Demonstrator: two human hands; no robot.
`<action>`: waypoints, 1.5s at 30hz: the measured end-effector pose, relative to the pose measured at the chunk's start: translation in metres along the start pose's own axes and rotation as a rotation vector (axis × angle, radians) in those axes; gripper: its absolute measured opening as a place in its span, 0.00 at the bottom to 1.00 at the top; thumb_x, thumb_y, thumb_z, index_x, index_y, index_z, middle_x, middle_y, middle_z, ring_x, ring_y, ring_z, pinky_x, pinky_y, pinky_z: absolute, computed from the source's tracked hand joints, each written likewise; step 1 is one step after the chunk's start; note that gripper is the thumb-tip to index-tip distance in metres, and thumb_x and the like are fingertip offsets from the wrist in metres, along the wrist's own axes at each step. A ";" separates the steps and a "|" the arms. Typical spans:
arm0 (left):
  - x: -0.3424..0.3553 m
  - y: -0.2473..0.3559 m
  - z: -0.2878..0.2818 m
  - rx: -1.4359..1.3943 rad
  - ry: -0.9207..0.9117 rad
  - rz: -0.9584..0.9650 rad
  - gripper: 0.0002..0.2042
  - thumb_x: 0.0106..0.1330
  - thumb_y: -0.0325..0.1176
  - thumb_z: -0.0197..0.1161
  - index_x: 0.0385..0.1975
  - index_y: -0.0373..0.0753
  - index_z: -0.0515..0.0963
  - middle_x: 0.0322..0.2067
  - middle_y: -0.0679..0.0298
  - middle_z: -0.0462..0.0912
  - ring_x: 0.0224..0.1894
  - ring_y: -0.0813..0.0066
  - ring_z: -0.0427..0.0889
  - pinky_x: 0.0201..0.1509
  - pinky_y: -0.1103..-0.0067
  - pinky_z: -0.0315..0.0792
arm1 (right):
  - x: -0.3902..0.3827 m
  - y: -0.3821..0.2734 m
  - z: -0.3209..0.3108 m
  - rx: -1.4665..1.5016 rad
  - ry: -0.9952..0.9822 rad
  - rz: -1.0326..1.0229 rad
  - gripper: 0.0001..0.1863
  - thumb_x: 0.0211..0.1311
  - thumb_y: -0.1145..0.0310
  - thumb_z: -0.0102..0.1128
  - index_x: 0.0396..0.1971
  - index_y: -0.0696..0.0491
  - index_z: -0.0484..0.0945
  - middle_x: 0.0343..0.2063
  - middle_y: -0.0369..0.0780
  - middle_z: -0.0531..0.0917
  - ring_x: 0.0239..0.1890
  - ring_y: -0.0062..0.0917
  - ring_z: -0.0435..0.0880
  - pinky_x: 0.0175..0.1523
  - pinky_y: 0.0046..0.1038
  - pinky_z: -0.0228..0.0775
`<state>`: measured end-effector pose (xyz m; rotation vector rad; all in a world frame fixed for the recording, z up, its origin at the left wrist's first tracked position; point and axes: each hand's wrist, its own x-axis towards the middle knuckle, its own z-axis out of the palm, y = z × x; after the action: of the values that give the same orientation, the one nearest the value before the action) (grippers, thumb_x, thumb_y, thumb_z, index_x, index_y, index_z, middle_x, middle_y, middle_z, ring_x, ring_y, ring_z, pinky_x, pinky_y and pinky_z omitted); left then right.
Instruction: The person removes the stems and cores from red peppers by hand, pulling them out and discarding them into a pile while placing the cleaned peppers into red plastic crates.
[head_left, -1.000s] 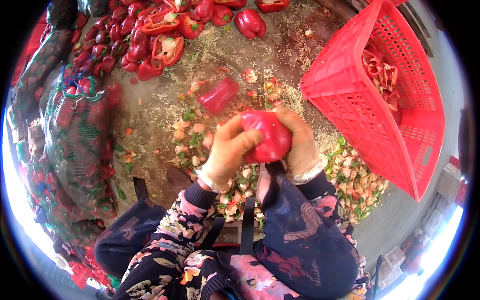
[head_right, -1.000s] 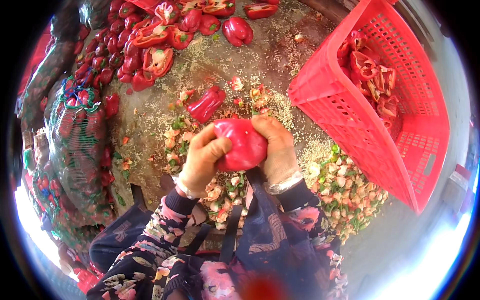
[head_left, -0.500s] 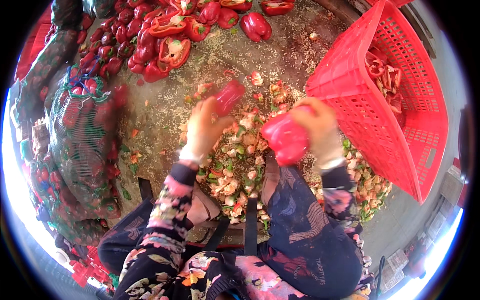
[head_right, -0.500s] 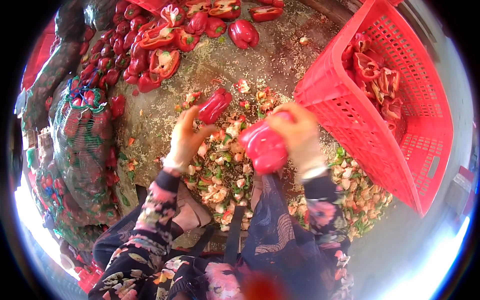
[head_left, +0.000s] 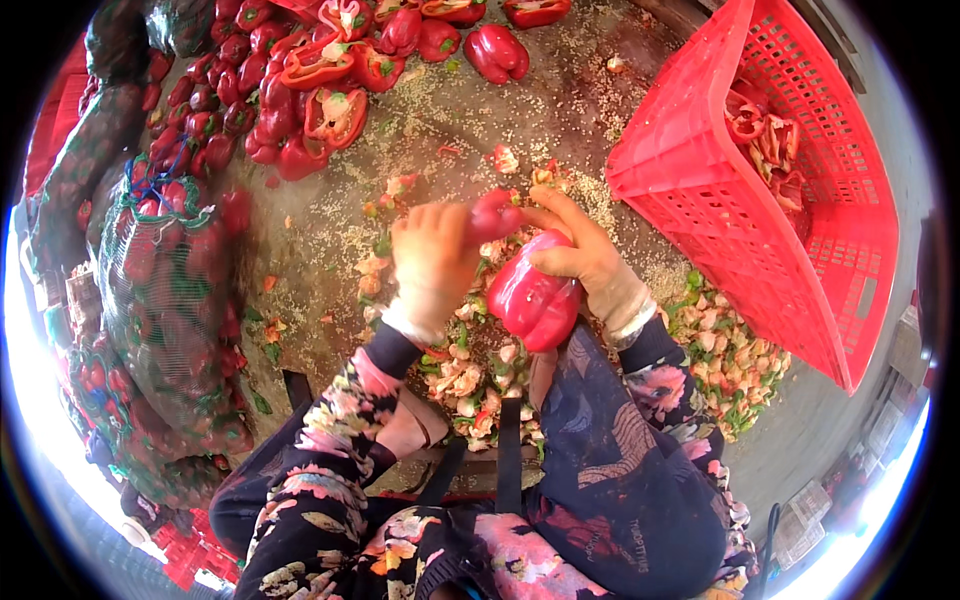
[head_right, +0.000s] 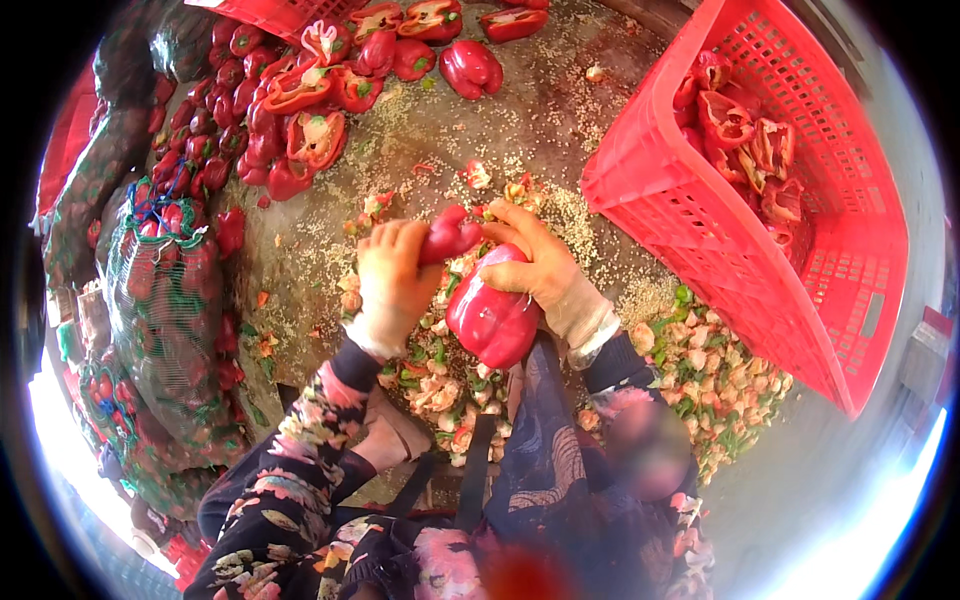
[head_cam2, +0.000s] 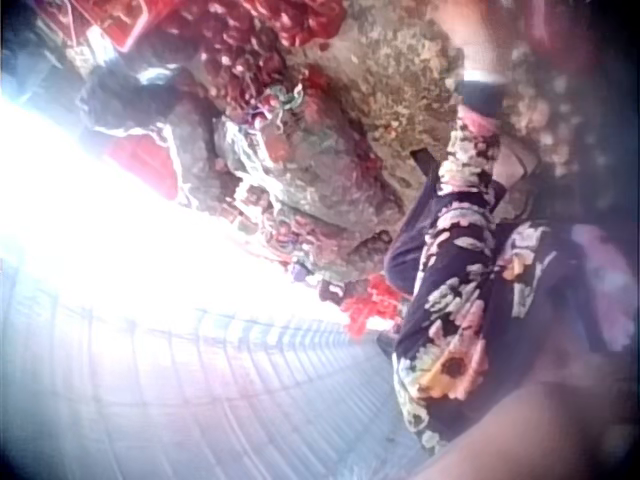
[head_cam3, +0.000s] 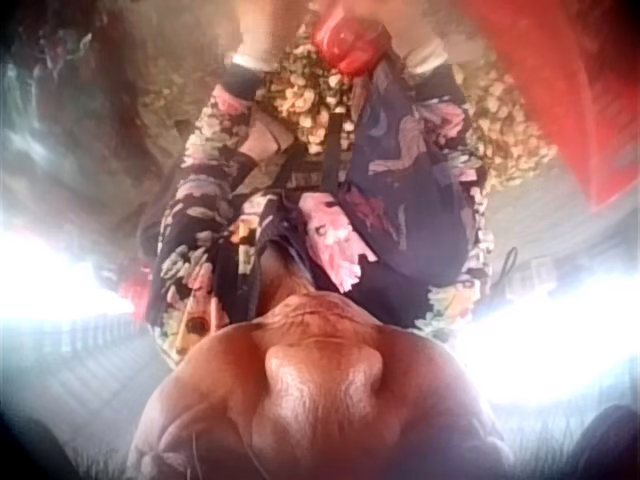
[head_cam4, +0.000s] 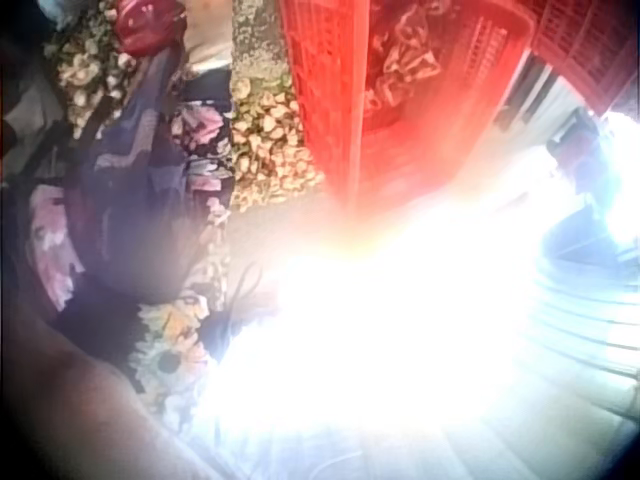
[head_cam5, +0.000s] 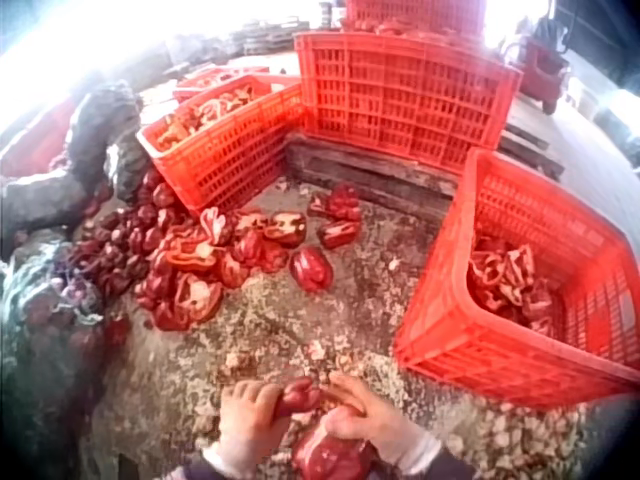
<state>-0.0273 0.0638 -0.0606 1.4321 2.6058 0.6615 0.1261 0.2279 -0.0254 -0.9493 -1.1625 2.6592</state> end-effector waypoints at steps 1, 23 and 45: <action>-0.005 0.008 0.000 0.052 0.010 0.050 0.18 0.53 0.33 0.66 0.45 0.43 0.77 0.43 0.61 0.81 0.49 0.55 0.79 0.52 0.59 0.68 | 0.003 0.000 0.009 0.042 -0.045 -0.002 0.28 0.56 0.73 0.69 0.59 0.57 0.75 0.52 0.40 0.82 0.53 0.24 0.81 0.62 0.28 0.71; -0.029 0.028 -0.050 -1.536 -0.307 -0.652 0.15 0.70 0.31 0.69 0.51 0.32 0.77 0.43 0.64 0.85 0.45 0.79 0.82 0.51 0.77 0.78 | -0.012 0.004 -0.007 0.021 0.089 0.172 0.14 0.69 0.61 0.61 0.43 0.58 0.80 0.36 0.38 0.85 0.37 0.21 0.83 0.44 0.24 0.76; -0.058 -0.100 -0.043 -0.702 0.220 -0.564 0.25 0.73 0.45 0.63 0.62 0.35 0.76 0.59 0.53 0.80 0.60 0.58 0.79 0.66 0.66 0.71 | -0.083 -0.112 0.070 -0.710 0.475 -0.845 0.17 0.62 0.69 0.64 0.48 0.61 0.81 0.43 0.41 0.83 0.39 0.23 0.82 0.40 0.24 0.75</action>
<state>-0.0857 -0.0446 -0.0703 0.4224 2.3404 1.4781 0.1349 0.2369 0.1303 -0.8085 -1.8476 1.2964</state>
